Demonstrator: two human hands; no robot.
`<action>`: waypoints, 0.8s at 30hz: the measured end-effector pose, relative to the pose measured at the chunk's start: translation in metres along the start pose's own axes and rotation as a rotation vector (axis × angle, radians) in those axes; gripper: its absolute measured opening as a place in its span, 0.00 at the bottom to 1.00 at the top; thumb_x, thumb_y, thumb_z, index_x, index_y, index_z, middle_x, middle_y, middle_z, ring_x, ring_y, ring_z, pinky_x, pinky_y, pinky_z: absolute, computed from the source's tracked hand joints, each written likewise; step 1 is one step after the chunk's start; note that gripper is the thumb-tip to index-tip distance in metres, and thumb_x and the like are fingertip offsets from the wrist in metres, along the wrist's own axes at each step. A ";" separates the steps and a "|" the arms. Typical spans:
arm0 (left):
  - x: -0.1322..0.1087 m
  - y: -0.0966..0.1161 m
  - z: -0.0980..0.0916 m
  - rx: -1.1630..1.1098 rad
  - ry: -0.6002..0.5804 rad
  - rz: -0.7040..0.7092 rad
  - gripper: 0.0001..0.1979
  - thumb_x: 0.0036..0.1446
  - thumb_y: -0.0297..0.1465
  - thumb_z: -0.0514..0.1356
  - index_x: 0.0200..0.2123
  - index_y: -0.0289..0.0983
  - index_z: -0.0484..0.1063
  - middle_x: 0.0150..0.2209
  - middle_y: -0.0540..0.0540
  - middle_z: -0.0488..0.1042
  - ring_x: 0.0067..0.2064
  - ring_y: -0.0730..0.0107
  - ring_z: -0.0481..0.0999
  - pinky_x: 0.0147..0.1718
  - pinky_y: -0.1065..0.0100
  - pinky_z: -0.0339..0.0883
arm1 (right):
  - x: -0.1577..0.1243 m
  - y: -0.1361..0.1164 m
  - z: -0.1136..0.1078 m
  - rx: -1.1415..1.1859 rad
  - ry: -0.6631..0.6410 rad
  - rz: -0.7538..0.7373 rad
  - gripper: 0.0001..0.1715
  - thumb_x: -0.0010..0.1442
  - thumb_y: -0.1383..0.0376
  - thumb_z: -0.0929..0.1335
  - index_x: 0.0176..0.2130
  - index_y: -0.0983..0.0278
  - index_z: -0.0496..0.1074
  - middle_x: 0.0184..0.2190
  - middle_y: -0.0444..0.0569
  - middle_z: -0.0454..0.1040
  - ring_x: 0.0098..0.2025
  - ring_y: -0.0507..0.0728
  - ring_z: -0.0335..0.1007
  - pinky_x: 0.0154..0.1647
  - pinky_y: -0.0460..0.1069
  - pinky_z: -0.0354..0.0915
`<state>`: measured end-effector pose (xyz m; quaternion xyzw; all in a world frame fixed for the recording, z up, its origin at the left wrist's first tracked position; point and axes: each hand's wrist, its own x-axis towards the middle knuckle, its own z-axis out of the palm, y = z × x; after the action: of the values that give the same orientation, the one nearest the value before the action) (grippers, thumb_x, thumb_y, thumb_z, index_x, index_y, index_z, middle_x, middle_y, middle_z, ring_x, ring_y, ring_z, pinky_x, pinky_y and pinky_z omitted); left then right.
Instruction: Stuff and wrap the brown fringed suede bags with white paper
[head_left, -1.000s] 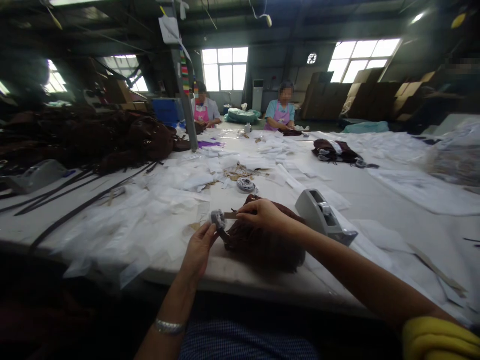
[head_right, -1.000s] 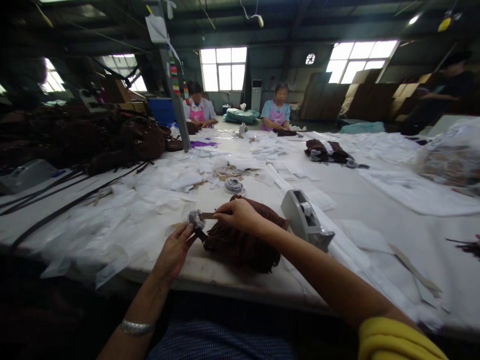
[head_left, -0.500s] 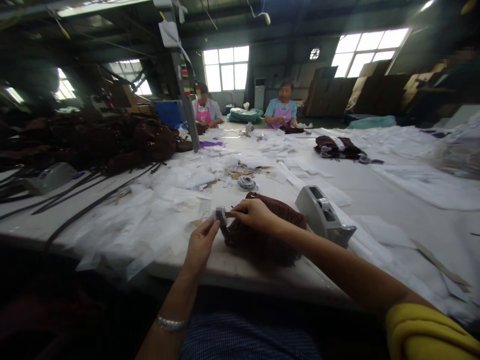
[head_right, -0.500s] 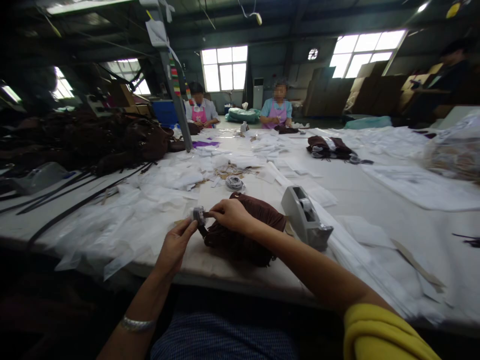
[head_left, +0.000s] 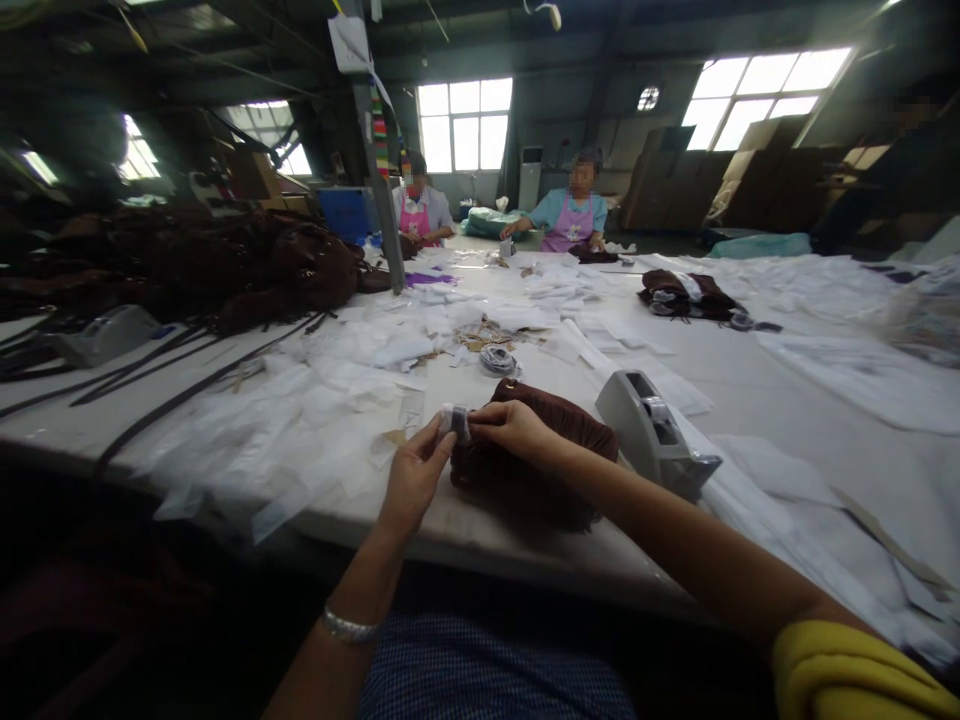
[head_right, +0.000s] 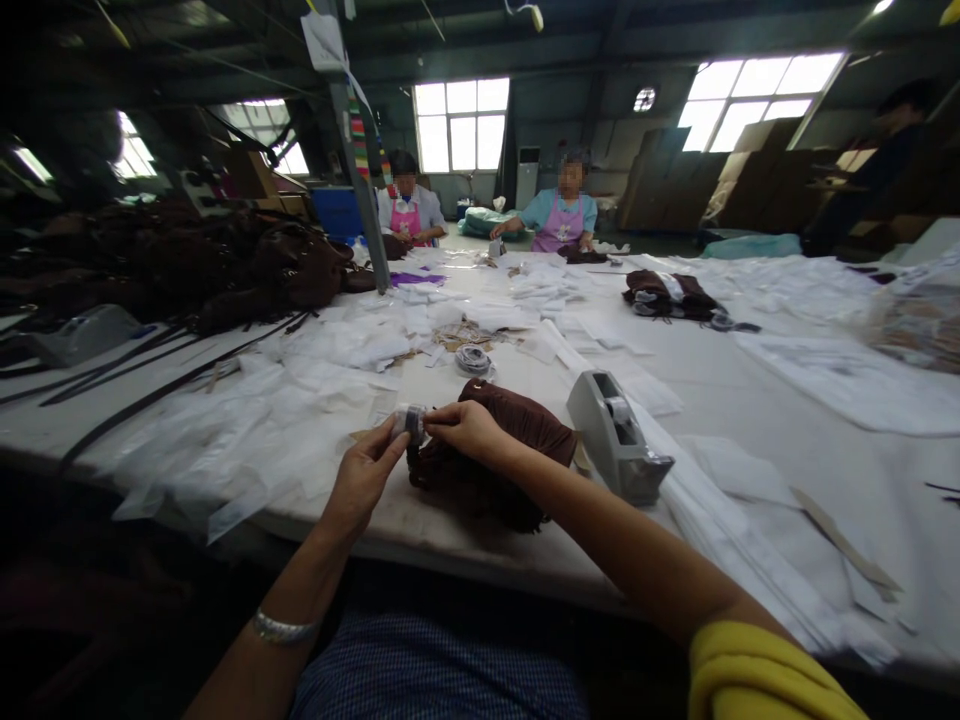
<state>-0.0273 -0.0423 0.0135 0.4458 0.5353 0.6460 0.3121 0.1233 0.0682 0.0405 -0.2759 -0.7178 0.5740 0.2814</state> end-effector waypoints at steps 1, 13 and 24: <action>0.000 0.001 0.002 0.002 0.002 -0.004 0.24 0.55 0.37 0.66 0.55 0.39 0.74 0.58 0.45 0.73 0.62 0.54 0.68 0.64 0.54 0.56 | -0.001 0.000 0.000 0.004 0.026 -0.006 0.23 0.47 0.55 0.77 0.40 0.66 0.82 0.36 0.50 0.82 0.40 0.60 0.78 0.49 0.55 0.70; 0.009 0.002 0.013 0.095 -0.019 0.061 0.22 0.53 0.34 0.68 0.52 0.41 0.77 0.55 0.46 0.76 0.61 0.52 0.70 0.64 0.53 0.56 | -0.026 -0.011 0.002 0.152 0.071 0.021 0.28 0.47 0.51 0.77 0.44 0.65 0.81 0.43 0.51 0.80 0.48 0.62 0.75 0.55 0.56 0.66; 0.003 -0.002 0.026 -0.154 0.057 -0.116 0.46 0.48 0.37 0.72 0.67 0.41 0.54 0.49 0.38 0.78 0.47 0.56 0.80 0.46 0.60 0.73 | -0.033 -0.008 0.003 0.244 0.101 0.026 0.29 0.47 0.50 0.77 0.44 0.64 0.81 0.38 0.50 0.81 0.44 0.61 0.76 0.54 0.57 0.66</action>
<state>-0.0053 -0.0286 0.0128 0.3699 0.5178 0.6785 0.3669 0.1429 0.0410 0.0451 -0.2774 -0.6238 0.6460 0.3415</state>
